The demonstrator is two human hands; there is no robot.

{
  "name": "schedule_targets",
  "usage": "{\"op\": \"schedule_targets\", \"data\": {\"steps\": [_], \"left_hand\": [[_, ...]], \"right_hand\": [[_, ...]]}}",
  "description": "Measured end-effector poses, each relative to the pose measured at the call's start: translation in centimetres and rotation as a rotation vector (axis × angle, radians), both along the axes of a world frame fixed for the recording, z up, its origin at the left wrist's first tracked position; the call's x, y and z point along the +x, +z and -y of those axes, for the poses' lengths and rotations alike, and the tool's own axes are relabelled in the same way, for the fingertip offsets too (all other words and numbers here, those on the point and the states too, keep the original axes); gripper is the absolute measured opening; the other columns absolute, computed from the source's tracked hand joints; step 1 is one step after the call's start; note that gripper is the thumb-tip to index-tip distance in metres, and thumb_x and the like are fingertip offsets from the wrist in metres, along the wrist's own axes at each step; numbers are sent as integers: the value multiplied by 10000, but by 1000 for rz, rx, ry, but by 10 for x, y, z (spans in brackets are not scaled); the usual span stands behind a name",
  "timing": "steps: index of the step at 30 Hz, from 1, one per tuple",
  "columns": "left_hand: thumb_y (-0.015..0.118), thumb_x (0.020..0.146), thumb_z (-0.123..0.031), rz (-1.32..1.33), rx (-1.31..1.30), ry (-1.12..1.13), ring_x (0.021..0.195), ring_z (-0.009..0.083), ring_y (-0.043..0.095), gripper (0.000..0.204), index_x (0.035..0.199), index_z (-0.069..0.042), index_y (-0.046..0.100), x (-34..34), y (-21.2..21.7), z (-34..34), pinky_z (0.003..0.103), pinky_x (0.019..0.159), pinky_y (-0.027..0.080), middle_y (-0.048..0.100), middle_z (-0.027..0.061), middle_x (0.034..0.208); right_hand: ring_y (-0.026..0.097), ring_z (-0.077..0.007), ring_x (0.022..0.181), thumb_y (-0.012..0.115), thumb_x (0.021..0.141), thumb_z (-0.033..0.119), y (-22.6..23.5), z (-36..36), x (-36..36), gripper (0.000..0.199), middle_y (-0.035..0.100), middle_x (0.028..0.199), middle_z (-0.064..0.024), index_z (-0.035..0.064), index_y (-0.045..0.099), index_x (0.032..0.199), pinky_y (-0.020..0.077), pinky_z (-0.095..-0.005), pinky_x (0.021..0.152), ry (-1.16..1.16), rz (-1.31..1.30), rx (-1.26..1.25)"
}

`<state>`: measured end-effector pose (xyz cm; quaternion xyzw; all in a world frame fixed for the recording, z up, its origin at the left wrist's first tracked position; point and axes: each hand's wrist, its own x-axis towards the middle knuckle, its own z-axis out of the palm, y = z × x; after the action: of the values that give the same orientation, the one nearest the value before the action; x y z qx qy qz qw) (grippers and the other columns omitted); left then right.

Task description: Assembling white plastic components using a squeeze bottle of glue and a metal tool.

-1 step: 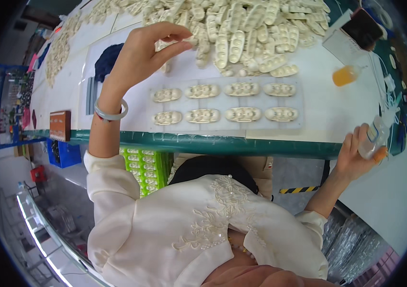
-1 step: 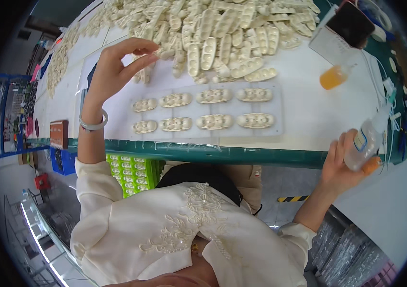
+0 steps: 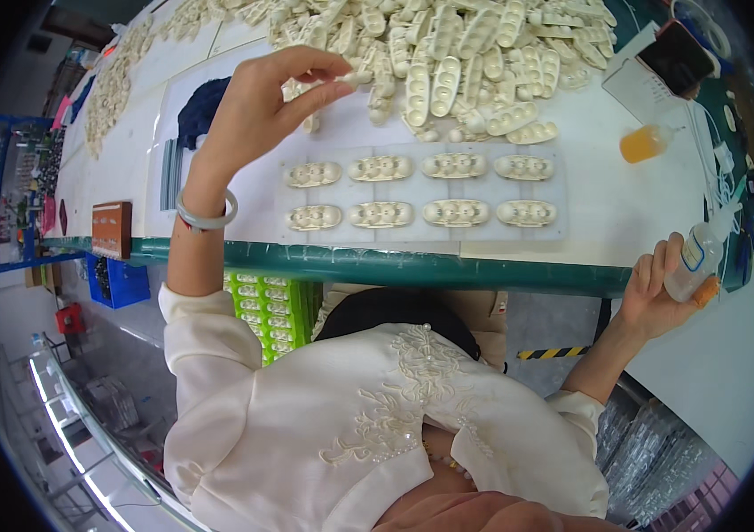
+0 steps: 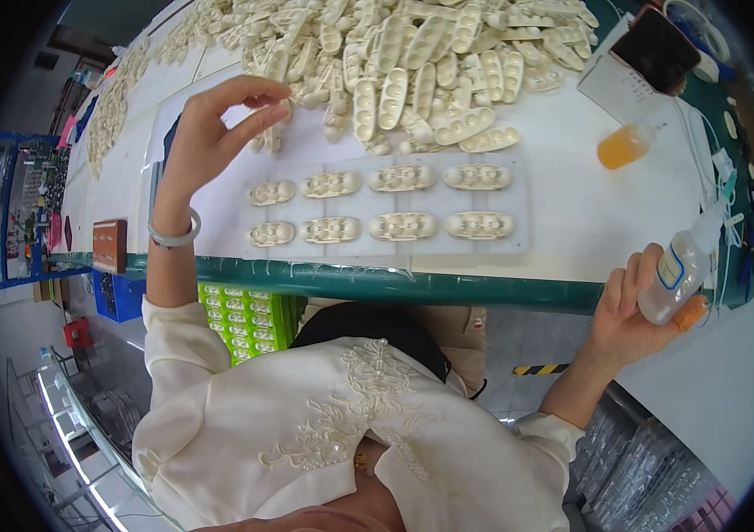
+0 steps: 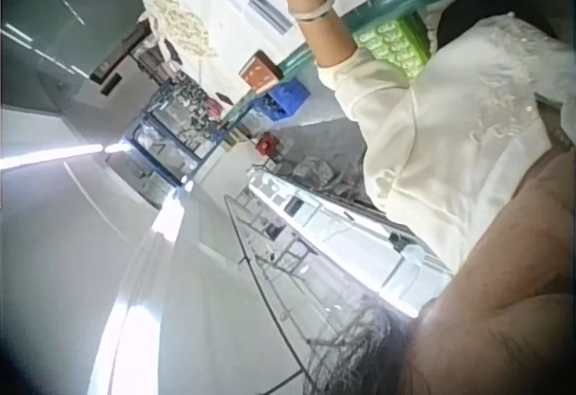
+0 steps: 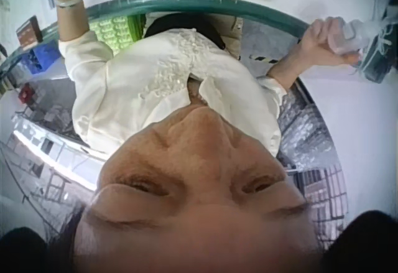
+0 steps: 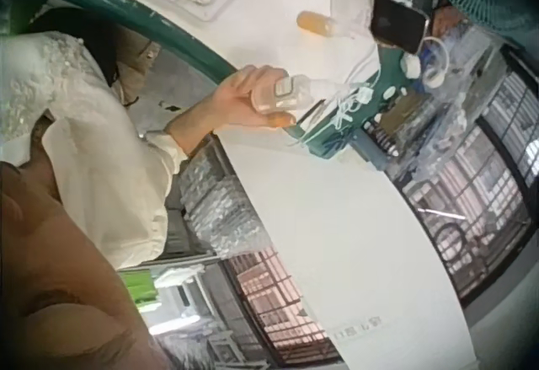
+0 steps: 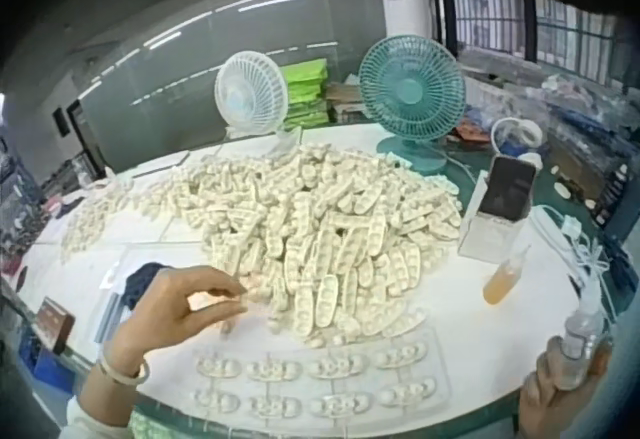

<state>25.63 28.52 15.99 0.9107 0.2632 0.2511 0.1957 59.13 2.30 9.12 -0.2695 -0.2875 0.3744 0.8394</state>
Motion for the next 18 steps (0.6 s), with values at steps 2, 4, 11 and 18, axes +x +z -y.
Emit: {"op": "schedule_targets", "data": {"steps": [2,4,11,18], "left_hand": [[711,758,-147,16,-55,-1,731,209,621,198,906,-24,662,-5,-8,9,278,686,487,660,97,858],[731,729,-131,48,-36,-70,748,237,622,210,896,-29,654,2,-15,21,293,669,486,655,106,862],[721,722,-156,-109,6,-305,832,272,588,292,955,-17,611,63,-44,58,348,694,487,623,112,885],[718,707,-110,-159,-117,-260,776,251,596,270,938,-19,612,74,-40,53,336,667,491,601,110,839]], "right_hand": [[371,-109,539,540,879,367,8,-4,-15,570,435,794,-73,-28,364,1251,324,-212,462,187,-60,170],[285,-90,477,535,871,382,13,-17,-26,547,363,727,-62,-46,393,1180,252,-204,400,29,-182,118],[310,-105,516,468,897,445,-1,-38,-40,586,413,765,-92,-6,353,1253,272,-210,397,90,-308,60],[354,-102,534,455,905,473,-31,-25,-32,588,464,798,-113,12,359,1257,293,-201,424,-179,-98,35]]}}
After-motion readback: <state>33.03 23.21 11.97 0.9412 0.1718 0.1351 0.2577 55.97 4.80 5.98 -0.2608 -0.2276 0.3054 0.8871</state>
